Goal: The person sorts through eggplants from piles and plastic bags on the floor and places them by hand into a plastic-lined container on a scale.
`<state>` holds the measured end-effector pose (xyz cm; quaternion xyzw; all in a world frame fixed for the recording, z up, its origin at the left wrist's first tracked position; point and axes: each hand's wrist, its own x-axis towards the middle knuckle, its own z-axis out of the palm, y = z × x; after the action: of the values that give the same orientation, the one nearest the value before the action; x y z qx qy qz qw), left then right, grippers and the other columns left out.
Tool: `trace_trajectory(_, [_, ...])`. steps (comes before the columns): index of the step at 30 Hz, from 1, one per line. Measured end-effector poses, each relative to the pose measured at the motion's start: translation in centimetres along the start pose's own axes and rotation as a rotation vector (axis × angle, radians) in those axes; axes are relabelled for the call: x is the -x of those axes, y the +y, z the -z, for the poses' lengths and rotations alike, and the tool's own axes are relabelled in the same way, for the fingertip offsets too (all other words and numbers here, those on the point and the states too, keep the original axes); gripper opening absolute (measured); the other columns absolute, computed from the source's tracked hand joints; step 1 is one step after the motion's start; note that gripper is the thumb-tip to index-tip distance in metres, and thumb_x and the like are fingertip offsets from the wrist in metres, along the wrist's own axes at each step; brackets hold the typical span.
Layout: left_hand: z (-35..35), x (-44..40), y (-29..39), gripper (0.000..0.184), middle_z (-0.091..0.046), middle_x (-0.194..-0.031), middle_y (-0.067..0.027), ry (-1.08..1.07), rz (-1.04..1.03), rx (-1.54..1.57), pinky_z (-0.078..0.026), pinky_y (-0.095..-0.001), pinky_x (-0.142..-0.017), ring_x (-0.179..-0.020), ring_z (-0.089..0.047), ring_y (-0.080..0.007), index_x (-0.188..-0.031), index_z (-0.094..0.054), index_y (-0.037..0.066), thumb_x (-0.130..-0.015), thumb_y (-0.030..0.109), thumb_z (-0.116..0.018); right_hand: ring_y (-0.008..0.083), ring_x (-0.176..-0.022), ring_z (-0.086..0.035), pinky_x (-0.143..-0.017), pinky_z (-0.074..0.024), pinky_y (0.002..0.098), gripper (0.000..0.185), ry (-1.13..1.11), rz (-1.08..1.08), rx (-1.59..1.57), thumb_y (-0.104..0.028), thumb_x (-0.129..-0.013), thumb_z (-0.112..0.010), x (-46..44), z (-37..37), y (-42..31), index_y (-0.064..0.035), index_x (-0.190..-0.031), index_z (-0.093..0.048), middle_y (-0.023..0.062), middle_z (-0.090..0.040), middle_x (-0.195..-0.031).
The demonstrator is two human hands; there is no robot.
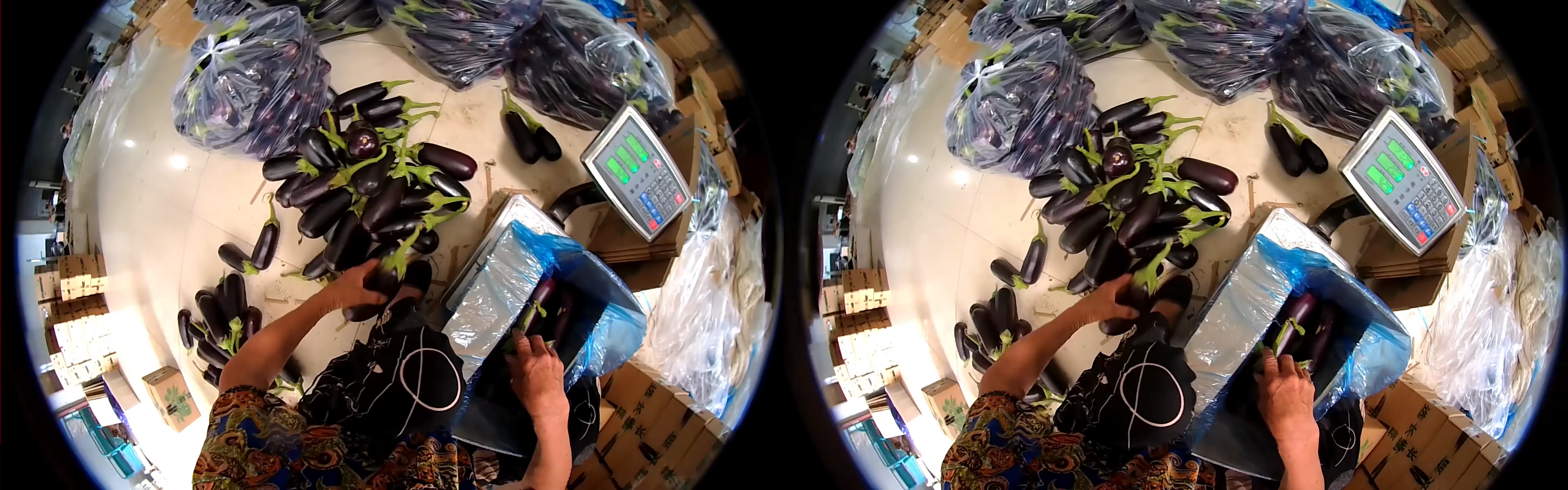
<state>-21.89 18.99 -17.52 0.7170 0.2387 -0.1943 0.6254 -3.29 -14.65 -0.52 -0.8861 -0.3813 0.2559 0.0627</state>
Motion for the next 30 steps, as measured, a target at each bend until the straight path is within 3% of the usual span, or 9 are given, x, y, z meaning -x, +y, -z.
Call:
trace_trajectory(1, [-0.1, 1.2, -1.0, 0.085, -0.06, -0.126, -0.0186, 0.016, 0.038, -0.202, -0.044, -0.0376, -0.102, -0.116, -0.058, -0.0307, -0.14, -0.04, 0.0, -0.07, 0.026, -0.082, 0.0398, -0.089, -0.063, -0.078, -0.052, 0.0468, 0.044, -0.009, -0.004, 0.01, -0.012, -0.081, -0.069, -0.1, 0.0, -0.1, -0.009, -0.124, -0.058, 0.0164, -0.061, -0.103])
trace_trajectory(2, [-0.5, 2.1, -3.1, 0.09, -0.059, -0.127, -0.0229, 0.004, 0.053, -0.172, -0.044, -0.0371, -0.103, -0.118, -0.057, -0.0326, -0.139, -0.04, -0.001, -0.067, 0.03, -0.083, 0.04, -0.09, -0.063, -0.077, -0.0519, 0.0469, 0.045, -0.017, -0.008, 0.02, -0.012, -0.081, -0.069, -0.2, 0.1, -0.3, -0.0091, -0.124, -0.058, 0.0166, -0.061, -0.103])
trace_trajectory(8, [-2.9, 4.9, -11.7, 0.078, -0.062, -0.118, -0.0225, 0.185, 0.181, -0.281, -0.05, -0.0408, -0.093, -0.108, -0.061, -0.0371, -0.136, -0.046, 0.003, -0.066, 0.018, -0.079, 0.0407, -0.09, -0.062, -0.076, -0.0519, 0.0475, 0.045, -0.015, -0.005, 0.039, -0.011, -0.081, -0.069, -0.7, -0.3, -0.5, -0.0079, -0.124, -0.056, 0.0177, -0.058, -0.101])
trace_trajectory(15, [-4.6, 4.7, -14.3, 0.065, -0.063, -0.103, -0.0202, 0.301, 0.003, -0.513, -0.051, -0.045, -0.084, -0.097, -0.062, -0.0387, -0.128, -0.051, 0.006, -0.067, 0.014, -0.074, 0.0404, -0.089, -0.061, -0.076, -0.0514, 0.0475, 0.042, 0.0, -0.016, 0.035, -0.013, -0.083, -0.067, -1.1, -1.0, -0.1, -0.0065, -0.123, -0.058, 0.0183, -0.058, -0.102])
trace_trajectory(21, [-4.5, 2.5, -9.2, 0.055, -0.062, -0.105, -0.0219, 0.282, 0.065, -0.652, -0.05, -0.0479, -0.083, -0.095, -0.06, -0.0408, -0.126, -0.054, 0.007, -0.074, 0.01, -0.071, 0.0416, -0.09, -0.062, -0.076, -0.0517, 0.0478, 0.044, -0.003, -0.017, 0.037, -0.008, -0.082, -0.069, -1.2, -0.6, -0.3, -0.0069, -0.124, -0.056, 0.0188, -0.058, -0.102])
trace_trajectory(23, [-3.1, 1.2, -3.1, 0.054, -0.058, -0.111, -0.0214, 0.644, -0.371, -0.638, -0.048, -0.0466, -0.086, -0.101, -0.056, -0.0411, -0.128, -0.054, 0.008, -0.076, 0.008, -0.071, 0.042, -0.09, -0.062, -0.076, -0.0516, 0.0482, 0.044, -0.015, -0.027, 0.041, -0.008, -0.082, -0.069, -1.2, -0.7, -0.1, -0.0073, -0.124, -0.056, 0.019, -0.058, -0.103])
trace_trajectory(25, [-1.3, -0.6, 2.1, 0.058, -0.05, -0.127, -0.0196, 0.725, -0.426, -0.659, -0.043, -0.0473, -0.094, -0.115, -0.049, -0.0411, -0.13, -0.053, 0.009, -0.076, 0.008, -0.073, 0.0424, -0.091, -0.061, -0.076, -0.0516, 0.0485, 0.045, -0.026, -0.031, 0.045, -0.009, -0.082, -0.068, -1.0, -0.8, 0.1, -0.0079, -0.125, -0.056, 0.019, -0.058, -0.103])
trace_trajectory(27, [0.5, -2.9, 5.2, 0.064, -0.039, -0.142, -0.0174, 0.771, -0.461, -0.911, -0.037, -0.05, -0.1, -0.129, -0.037, -0.041, -0.132, -0.051, 0.01, -0.073, 0.011, -0.077, 0.0426, -0.092, -0.061, -0.077, -0.0515, 0.0487, 0.045, -0.027, -0.026, 0.047, -0.009, -0.082, -0.068, -1.1, -0.8, 0.1, -0.0084, -0.125, -0.055, 0.019, -0.057, -0.103])
trace_trajectory(30, [3.3, -7.7, 4.3, 0.074, -0.033, -0.149, -0.015, 0.752, -0.437, -1.085, -0.034, -0.053, -0.101, -0.137, -0.029, -0.0409, -0.132, -0.051, 0.012, -0.065, 0.016, -0.082, 0.0424, -0.093, -0.06, -0.078, -0.0512, 0.0486, 0.045, -0.057, -0.06, 0.033, -0.009, -0.082, -0.067, -1.0, -0.4, -0.1, -0.0091, -0.126, -0.055, 0.0186, -0.057, -0.103])
